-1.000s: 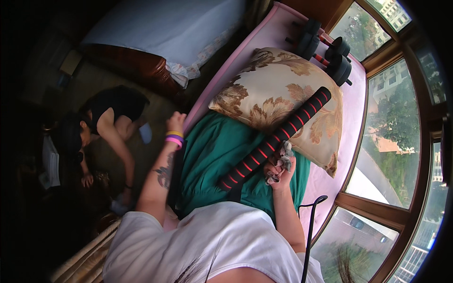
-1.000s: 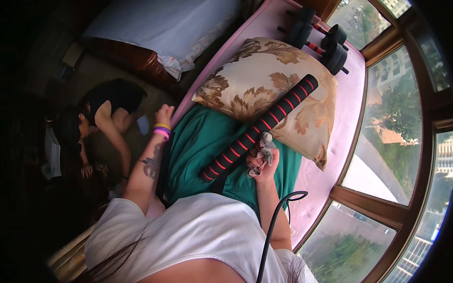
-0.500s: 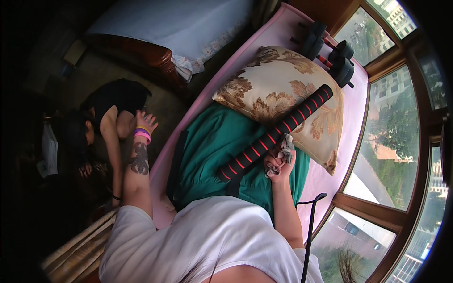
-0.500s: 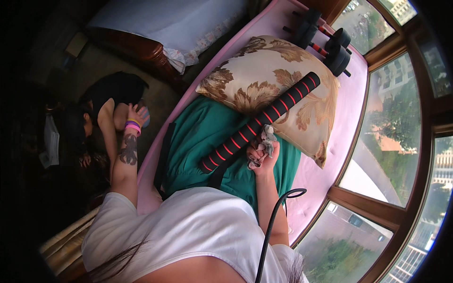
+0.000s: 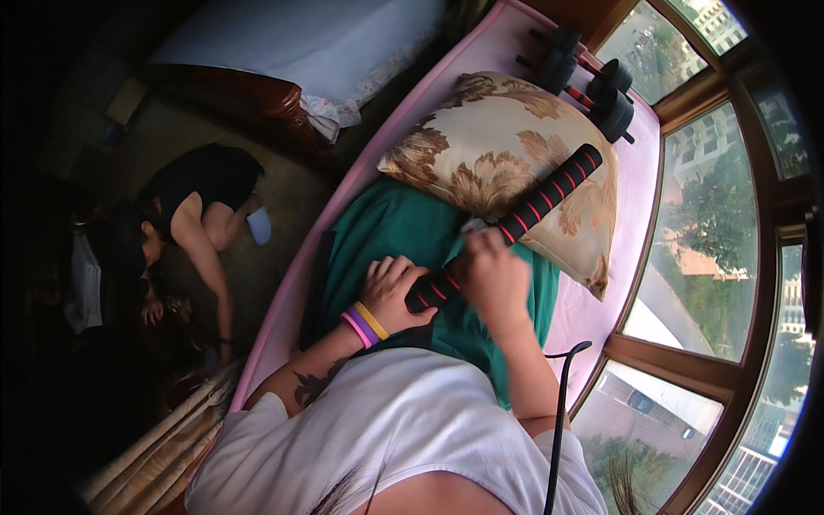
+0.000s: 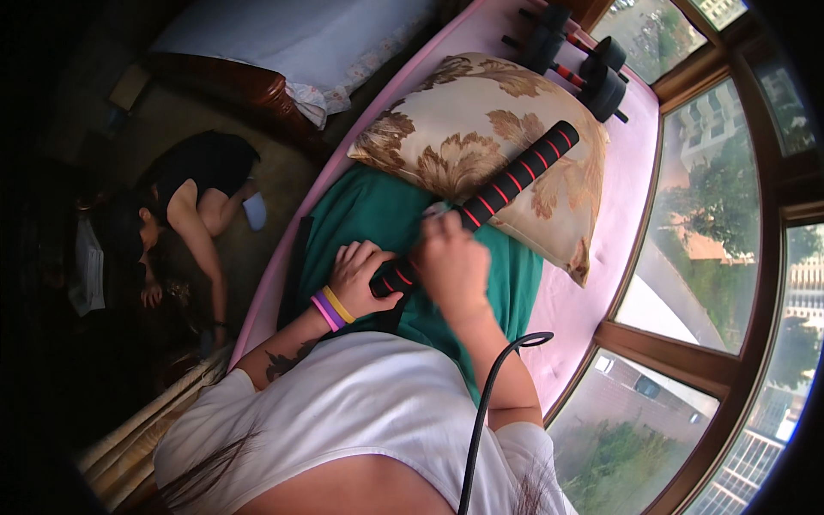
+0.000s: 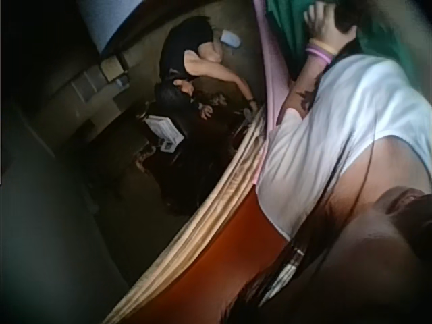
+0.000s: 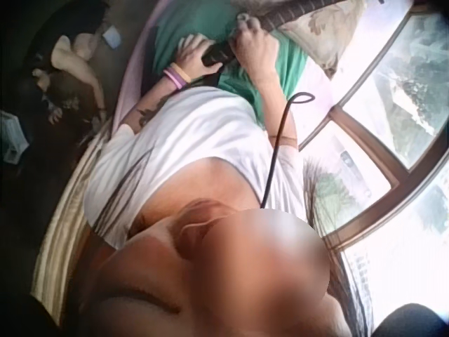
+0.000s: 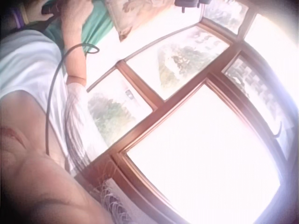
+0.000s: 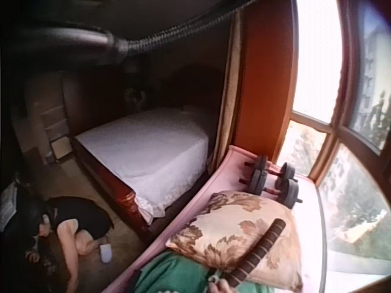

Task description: The person wipes a black foam roller with red stripes using a cloth. The person holds the roller with one hand and scrubs its surface with the other hand, moving along the length of the object.

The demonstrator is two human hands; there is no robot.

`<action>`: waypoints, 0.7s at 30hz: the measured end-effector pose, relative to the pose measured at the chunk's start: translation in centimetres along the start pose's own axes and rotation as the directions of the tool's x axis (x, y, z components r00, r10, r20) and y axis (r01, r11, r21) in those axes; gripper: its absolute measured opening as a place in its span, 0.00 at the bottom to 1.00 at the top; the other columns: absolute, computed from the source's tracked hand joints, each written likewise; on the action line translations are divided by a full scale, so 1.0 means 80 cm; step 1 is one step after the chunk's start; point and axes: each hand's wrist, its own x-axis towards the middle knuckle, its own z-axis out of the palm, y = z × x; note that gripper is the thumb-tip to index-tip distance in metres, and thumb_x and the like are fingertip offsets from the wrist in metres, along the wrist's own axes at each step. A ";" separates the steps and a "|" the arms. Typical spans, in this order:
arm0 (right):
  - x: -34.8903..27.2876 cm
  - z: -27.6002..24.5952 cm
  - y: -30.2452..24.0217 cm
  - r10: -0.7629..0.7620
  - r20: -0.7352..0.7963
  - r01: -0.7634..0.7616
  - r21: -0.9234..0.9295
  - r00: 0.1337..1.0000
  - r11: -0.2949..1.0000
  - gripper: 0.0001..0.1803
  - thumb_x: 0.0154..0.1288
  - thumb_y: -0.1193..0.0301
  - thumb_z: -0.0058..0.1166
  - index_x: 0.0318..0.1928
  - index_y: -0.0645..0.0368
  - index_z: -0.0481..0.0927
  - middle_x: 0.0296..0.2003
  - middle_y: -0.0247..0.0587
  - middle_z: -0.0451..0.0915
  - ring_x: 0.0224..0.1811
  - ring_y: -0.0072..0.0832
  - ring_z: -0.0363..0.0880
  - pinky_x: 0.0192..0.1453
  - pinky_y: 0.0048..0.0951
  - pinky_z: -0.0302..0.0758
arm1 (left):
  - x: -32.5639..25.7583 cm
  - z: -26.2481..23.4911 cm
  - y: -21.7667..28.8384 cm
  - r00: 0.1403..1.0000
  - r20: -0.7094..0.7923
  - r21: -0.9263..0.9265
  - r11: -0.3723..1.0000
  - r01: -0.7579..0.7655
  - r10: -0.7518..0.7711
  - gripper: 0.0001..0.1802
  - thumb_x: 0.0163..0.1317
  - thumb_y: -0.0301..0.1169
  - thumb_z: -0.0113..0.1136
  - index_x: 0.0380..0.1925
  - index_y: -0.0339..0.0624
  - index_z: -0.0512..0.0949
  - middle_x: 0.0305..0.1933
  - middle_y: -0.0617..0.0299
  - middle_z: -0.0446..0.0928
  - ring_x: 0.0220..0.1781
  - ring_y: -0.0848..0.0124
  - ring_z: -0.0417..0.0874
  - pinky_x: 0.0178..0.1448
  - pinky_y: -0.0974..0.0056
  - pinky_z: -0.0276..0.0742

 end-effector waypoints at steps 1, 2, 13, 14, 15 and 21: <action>-0.010 0.006 -0.011 -0.152 0.053 0.144 0.130 0.987 0.981 0.11 0.48 0.67 0.57 0.33 0.58 0.77 0.27 0.38 0.76 0.24 0.34 0.79 0.25 0.31 0.76 | -0.002 0.005 0.003 1.000 0.016 0.033 0.999 -0.007 0.006 0.27 0.36 0.45 0.68 0.38 0.47 0.74 0.38 0.61 0.69 0.42 0.60 0.71 0.47 0.57 0.63; -0.019 0.008 -0.021 -0.333 0.170 0.282 0.268 0.927 0.921 0.13 0.49 0.66 0.58 0.37 0.54 0.79 0.27 0.36 0.78 0.27 0.35 0.79 0.28 0.34 0.76 | -0.005 0.014 0.003 1.000 -0.012 0.035 0.999 -0.017 0.018 0.25 0.36 0.45 0.68 0.36 0.48 0.74 0.37 0.62 0.69 0.41 0.61 0.70 0.45 0.57 0.62; -0.078 -0.011 0.069 -0.365 0.478 -0.488 0.870 0.798 0.072 0.21 0.41 0.68 0.45 0.34 0.67 0.82 0.34 0.44 0.82 0.35 0.29 0.79 0.45 0.23 0.74 | 0.012 0.011 0.024 0.994 0.106 -0.037 0.999 -0.009 0.013 0.35 0.41 0.38 0.66 0.53 0.47 0.67 0.40 0.60 0.72 0.45 0.61 0.71 0.48 0.58 0.62; -0.083 -0.008 0.072 -0.278 0.469 -0.487 0.874 0.838 0.007 0.20 0.41 0.67 0.45 0.33 0.67 0.82 0.33 0.44 0.82 0.35 0.29 0.79 0.45 0.23 0.74 | 0.018 0.018 0.023 0.992 0.119 -0.090 0.995 -0.034 0.045 0.38 0.43 0.37 0.66 0.57 0.44 0.64 0.42 0.56 0.74 0.43 0.55 0.74 0.50 0.57 0.63; -0.088 -0.003 0.077 -0.187 0.460 -0.478 0.877 0.868 -0.058 0.20 0.41 0.67 0.45 0.32 0.67 0.82 0.33 0.44 0.82 0.35 0.29 0.79 0.45 0.23 0.74 | 0.025 0.029 0.020 0.989 0.140 -0.155 0.988 -0.018 0.040 0.38 0.43 0.38 0.66 0.56 0.44 0.64 0.41 0.54 0.75 0.41 0.54 0.75 0.49 0.57 0.64; -0.077 0.008 0.066 0.469 0.265 -0.219 0.964 0.842 -0.151 0.17 0.63 0.72 0.42 0.52 0.55 0.73 0.41 0.39 0.77 0.32 0.21 0.77 0.30 0.22 0.75 | 0.067 0.076 0.008 0.956 0.293 -0.598 0.778 0.192 -0.011 0.36 0.48 0.36 0.66 0.56 0.40 0.61 0.41 0.46 0.77 0.43 0.47 0.78 0.46 0.53 0.74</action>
